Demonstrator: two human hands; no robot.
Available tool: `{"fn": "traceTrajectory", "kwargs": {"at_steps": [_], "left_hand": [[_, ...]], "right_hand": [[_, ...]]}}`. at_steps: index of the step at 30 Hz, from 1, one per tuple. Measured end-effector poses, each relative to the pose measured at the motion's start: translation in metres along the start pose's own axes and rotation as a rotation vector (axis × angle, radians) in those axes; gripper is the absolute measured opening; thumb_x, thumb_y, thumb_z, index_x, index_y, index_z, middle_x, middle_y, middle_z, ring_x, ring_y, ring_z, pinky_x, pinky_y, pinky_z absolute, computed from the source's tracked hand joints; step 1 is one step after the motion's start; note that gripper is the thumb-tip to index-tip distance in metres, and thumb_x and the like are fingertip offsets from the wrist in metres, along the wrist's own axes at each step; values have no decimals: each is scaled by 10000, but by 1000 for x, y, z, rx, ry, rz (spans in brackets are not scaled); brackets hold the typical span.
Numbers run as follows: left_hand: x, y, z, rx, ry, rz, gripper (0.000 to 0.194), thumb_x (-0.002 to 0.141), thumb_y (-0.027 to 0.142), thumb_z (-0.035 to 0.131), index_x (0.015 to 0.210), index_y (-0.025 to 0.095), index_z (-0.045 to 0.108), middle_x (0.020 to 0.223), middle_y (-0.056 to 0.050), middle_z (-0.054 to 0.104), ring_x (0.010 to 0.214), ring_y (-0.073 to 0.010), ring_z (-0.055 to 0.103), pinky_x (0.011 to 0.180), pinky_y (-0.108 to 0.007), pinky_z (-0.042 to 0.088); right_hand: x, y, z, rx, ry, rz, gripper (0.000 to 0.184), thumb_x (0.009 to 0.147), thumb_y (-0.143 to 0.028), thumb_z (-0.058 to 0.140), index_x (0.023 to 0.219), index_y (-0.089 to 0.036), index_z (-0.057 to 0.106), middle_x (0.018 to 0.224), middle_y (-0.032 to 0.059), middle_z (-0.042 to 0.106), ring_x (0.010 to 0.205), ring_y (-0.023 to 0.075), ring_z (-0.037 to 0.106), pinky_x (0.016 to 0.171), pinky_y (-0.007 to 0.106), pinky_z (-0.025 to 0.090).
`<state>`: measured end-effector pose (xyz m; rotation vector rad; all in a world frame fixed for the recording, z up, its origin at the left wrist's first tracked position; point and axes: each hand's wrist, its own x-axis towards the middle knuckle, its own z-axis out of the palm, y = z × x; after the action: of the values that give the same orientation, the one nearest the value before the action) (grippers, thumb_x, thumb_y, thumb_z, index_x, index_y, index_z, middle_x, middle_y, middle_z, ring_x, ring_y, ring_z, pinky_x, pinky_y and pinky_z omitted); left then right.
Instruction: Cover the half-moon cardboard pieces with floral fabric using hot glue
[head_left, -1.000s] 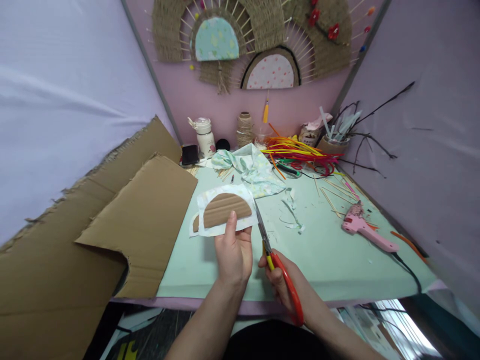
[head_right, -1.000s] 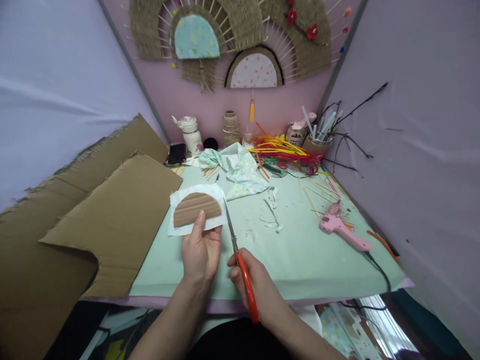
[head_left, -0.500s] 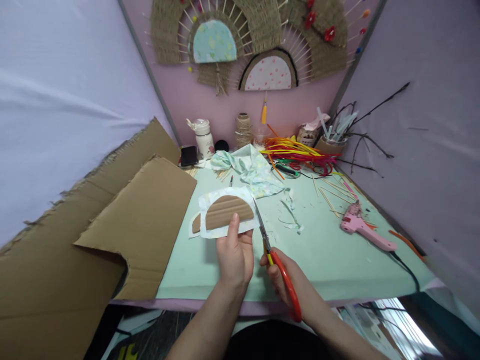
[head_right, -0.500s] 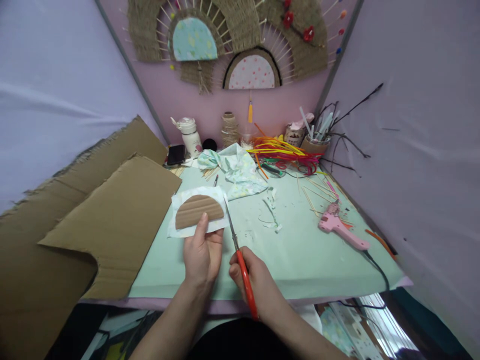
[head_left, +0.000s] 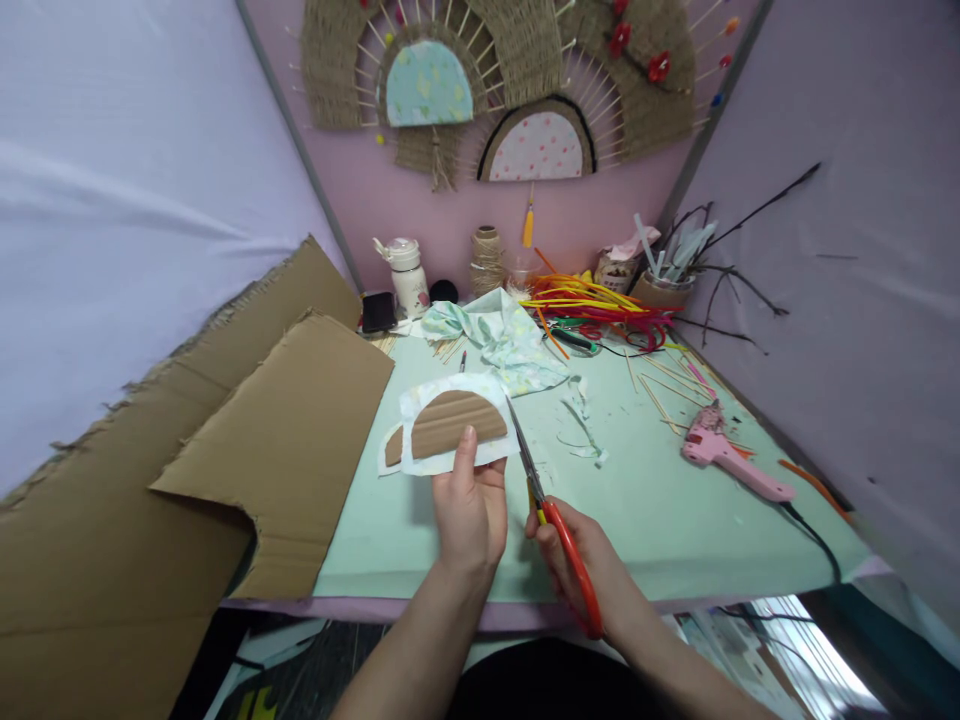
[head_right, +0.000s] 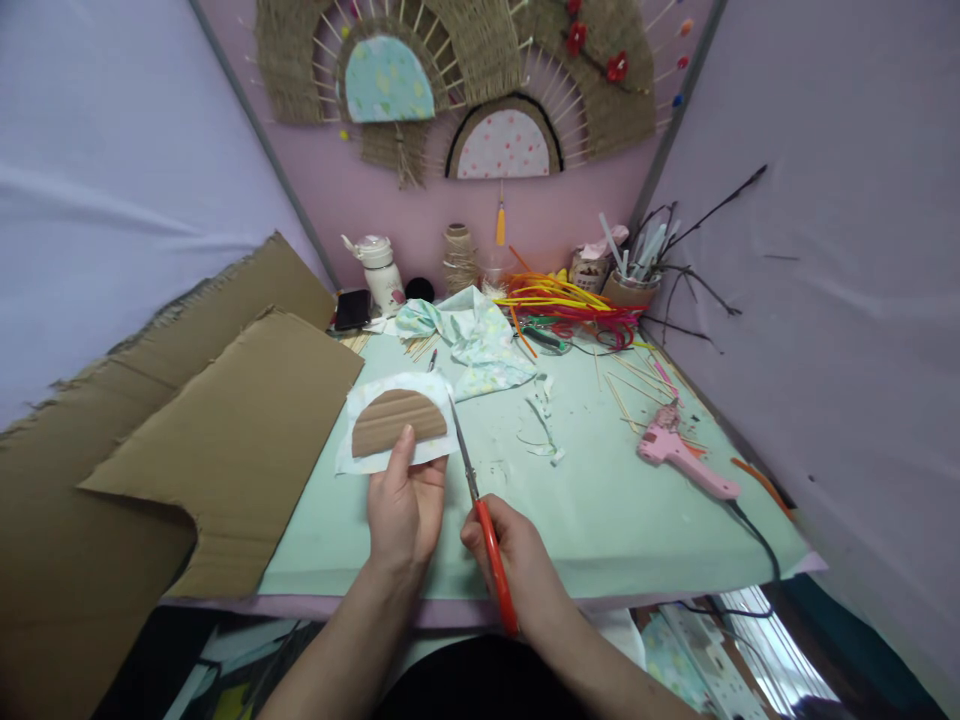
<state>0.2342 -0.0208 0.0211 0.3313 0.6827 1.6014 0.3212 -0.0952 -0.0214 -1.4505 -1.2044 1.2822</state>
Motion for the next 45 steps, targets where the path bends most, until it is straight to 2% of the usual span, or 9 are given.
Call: {"fn": "traceTrajectory", "kwargs": {"at_steps": [3,9,14,21,33,38,42,45], "left_hand": [[1,0,-1,7,-1,5,373,806,140,642,1159,257,616,1186,-51,659,1069,-197,635,858,-303,540],[1,-2,-6,21,-16,-24,384,801,160,654,1172,250,610,1190,-56,656,1075,-201,628,872,-317,532],[-1,-5,-9,48,-32,-65,421,783,153,670,1188,245,603,1211,-58,647,1076,-200,626,877,-311,525],[-4,-6,-14,59,-30,-104,433,772,161,685,1189,238,599,1125,-58,685,1070,-205,629,895,-329,514],[-5,-5,-14,55,-11,-110,447,764,151,686,1193,242,597,1081,-52,702,1021,-209,653,866,-339,526],[0,-2,-12,25,29,-111,381,781,162,671,1155,217,623,1069,-55,706,992,-195,662,846,-314,536],[7,0,-10,21,85,-121,327,798,163,651,1122,200,642,1051,-57,712,962,-171,666,843,-286,535],[10,2,-11,39,50,-117,351,790,160,658,1137,212,635,1062,-54,709,970,-171,665,868,-299,528]], "right_hand": [[-1,-1,-1,-3,-9,-7,580,762,-795,367,718,-220,423,515,-67,342,445,96,349,412,224,286],[-6,-4,-5,-17,-79,-59,636,768,-811,313,864,-198,452,597,-56,381,482,97,374,437,227,322],[-5,-1,-6,-19,-62,-60,639,769,-815,298,860,-200,443,580,-60,375,476,98,359,432,230,307],[-4,1,-7,-37,-37,-51,616,784,-799,304,859,-206,449,581,-53,403,481,104,387,441,234,326],[-2,7,-5,-22,27,-22,603,754,-812,348,736,-218,450,503,-60,362,460,111,382,419,227,312],[-2,14,-7,-14,18,-8,558,777,-770,389,724,-218,448,505,-62,363,443,99,354,401,216,286],[-5,13,-8,6,-31,-17,558,779,-767,395,777,-212,452,543,-68,351,445,90,340,398,210,276],[-9,9,-9,35,-69,-52,616,764,-804,343,876,-208,444,587,-75,332,454,84,319,408,210,285]]}}
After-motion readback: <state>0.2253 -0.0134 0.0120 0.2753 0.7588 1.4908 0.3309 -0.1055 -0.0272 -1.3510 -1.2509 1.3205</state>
